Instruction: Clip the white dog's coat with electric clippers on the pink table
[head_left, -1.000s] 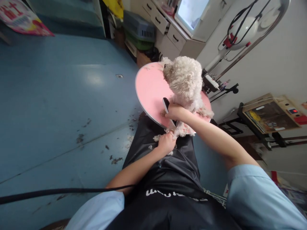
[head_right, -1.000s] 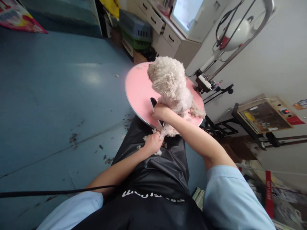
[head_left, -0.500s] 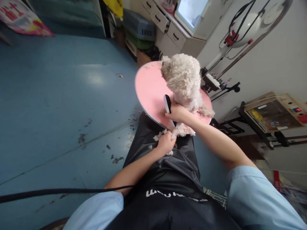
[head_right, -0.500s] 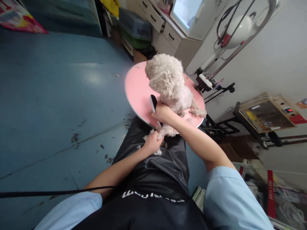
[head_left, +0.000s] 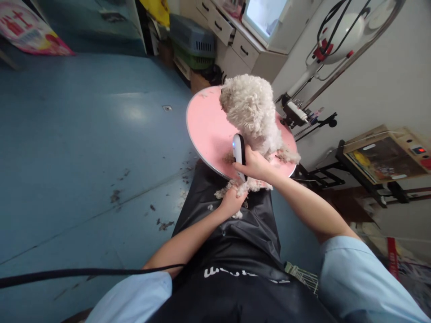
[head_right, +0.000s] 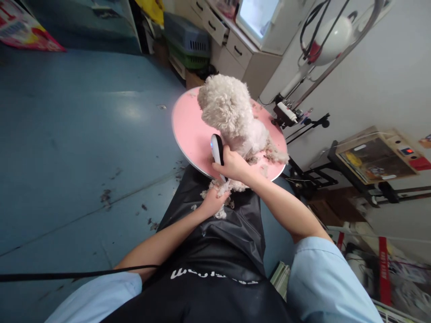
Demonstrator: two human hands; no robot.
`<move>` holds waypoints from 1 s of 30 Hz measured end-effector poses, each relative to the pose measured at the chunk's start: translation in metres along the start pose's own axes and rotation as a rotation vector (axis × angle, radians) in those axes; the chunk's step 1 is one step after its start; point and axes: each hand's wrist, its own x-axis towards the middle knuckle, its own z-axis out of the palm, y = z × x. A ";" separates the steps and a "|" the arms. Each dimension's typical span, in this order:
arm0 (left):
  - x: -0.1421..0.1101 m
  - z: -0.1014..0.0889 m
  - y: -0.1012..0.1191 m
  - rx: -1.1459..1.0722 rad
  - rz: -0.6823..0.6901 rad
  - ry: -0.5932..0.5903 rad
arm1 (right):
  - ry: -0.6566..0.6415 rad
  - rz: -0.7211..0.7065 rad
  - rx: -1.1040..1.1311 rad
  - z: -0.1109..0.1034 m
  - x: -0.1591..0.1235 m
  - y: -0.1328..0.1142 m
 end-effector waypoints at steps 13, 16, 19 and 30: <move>-0.001 -0.005 0.012 -0.153 -0.029 0.020 | 0.021 0.028 0.197 0.013 -0.020 0.004; 0.000 -0.005 0.015 -0.216 -0.075 0.061 | 0.064 0.073 0.268 0.025 -0.030 0.000; 0.000 -0.007 0.018 -0.204 -0.113 0.086 | 0.098 0.049 0.377 0.031 -0.035 0.007; -0.002 -0.014 0.012 -0.440 0.005 -0.049 | 0.201 -0.001 0.519 0.024 -0.022 0.065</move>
